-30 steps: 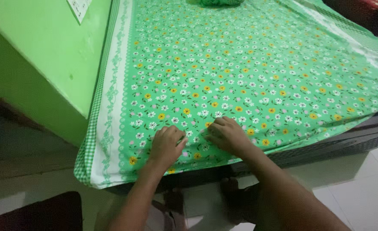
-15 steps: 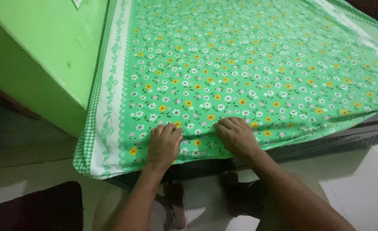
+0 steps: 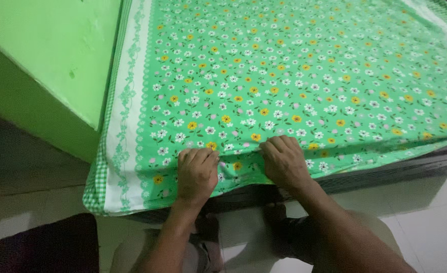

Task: The person folds a patterned cloth on the bed, then spreads and tucks a green floral bedsheet around the mattress, smoothing it and securing the corners.

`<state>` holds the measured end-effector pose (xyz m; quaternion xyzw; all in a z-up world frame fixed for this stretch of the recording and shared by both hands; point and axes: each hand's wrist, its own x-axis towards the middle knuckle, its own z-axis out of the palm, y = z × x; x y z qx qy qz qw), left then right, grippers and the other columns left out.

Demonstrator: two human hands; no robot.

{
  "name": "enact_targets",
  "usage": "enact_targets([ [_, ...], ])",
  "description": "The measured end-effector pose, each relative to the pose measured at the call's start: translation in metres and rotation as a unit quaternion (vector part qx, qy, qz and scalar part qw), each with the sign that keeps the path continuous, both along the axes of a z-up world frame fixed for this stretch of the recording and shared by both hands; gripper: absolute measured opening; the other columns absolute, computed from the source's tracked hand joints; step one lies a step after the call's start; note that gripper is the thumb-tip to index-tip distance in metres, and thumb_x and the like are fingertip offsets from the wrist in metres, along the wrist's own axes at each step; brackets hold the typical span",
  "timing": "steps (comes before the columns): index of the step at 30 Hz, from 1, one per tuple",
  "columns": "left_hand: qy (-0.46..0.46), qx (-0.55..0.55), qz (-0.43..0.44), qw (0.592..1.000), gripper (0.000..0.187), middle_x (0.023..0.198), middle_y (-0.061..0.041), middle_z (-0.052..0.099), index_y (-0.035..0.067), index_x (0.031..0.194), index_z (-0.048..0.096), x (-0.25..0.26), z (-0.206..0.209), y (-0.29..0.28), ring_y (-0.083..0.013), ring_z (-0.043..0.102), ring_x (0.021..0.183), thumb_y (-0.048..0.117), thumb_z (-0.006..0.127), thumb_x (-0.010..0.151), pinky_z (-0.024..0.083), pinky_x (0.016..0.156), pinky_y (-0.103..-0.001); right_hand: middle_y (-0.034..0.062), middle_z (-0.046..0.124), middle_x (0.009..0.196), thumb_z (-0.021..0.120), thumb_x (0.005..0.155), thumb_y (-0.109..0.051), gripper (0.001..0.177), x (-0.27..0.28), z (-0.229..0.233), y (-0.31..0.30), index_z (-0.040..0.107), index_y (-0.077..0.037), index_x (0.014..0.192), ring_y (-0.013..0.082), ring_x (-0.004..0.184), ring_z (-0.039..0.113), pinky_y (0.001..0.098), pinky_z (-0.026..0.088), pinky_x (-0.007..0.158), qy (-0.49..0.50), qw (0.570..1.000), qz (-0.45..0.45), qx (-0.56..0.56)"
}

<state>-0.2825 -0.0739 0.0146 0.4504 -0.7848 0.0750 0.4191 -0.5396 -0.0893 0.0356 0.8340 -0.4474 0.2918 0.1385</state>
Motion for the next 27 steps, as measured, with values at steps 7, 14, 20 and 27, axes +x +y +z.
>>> enact_targets([
  [7,0.047,-0.081,0.03,0.995,0.016,0.105,-0.006,0.069,0.006,0.105,0.074,-0.01,0.014,-0.001,-0.0248,0.064,0.1,0.004,0.078,0.089,0.043,0.099,-0.047,0.0117,0.071,0.094,0.068,0.093,-0.005,0.005,-0.003,0.002,-0.011,0.07,-0.004,0.097,0.0237,0.086,0.063,0.039,0.048,0.077,-0.043,0.998,0.027,-0.045],
  [14,0.07,-0.134,0.029,0.988,0.015,0.106,-0.006,0.068,0.005,0.106,0.074,-0.012,-0.007,-0.005,-0.0257,0.062,0.102,0.005,0.076,0.091,0.042,0.104,-0.05,0.0106,0.069,0.089,0.066,0.094,-0.005,0.003,-0.002,-0.008,-0.011,0.068,-0.003,0.091,0.0242,0.083,0.061,0.039,0.045,0.075,-0.077,0.991,0.019,-0.107],
  [20,0.049,-0.091,0.019,0.995,0.015,0.105,-0.005,0.069,0.006,0.106,0.074,-0.007,0.009,0.002,-0.027,0.061,0.1,0.008,0.077,0.091,0.042,0.099,-0.048,0.0104,0.068,0.088,0.066,0.09,-0.005,0.004,0.003,0.008,-0.005,0.069,-0.003,0.092,0.0266,0.084,0.061,0.0416,0.047,0.077,-0.077,0.996,0.027,-0.044],
  [27,0.105,-0.013,-0.023,0.994,0.009,0.096,-0.008,0.07,0.007,0.096,0.072,-0.032,0.01,0.033,-0.022,0.066,0.091,0.016,0.072,0.096,0.053,0.085,-0.041,0.0101,0.068,0.091,0.068,0.082,-0.002,0.013,0.004,0.014,-0.002,0.07,-0.004,0.095,0.0283,0.088,0.062,0.042,0.048,0.079,-0.061,0.998,0.022,-0.017],
])
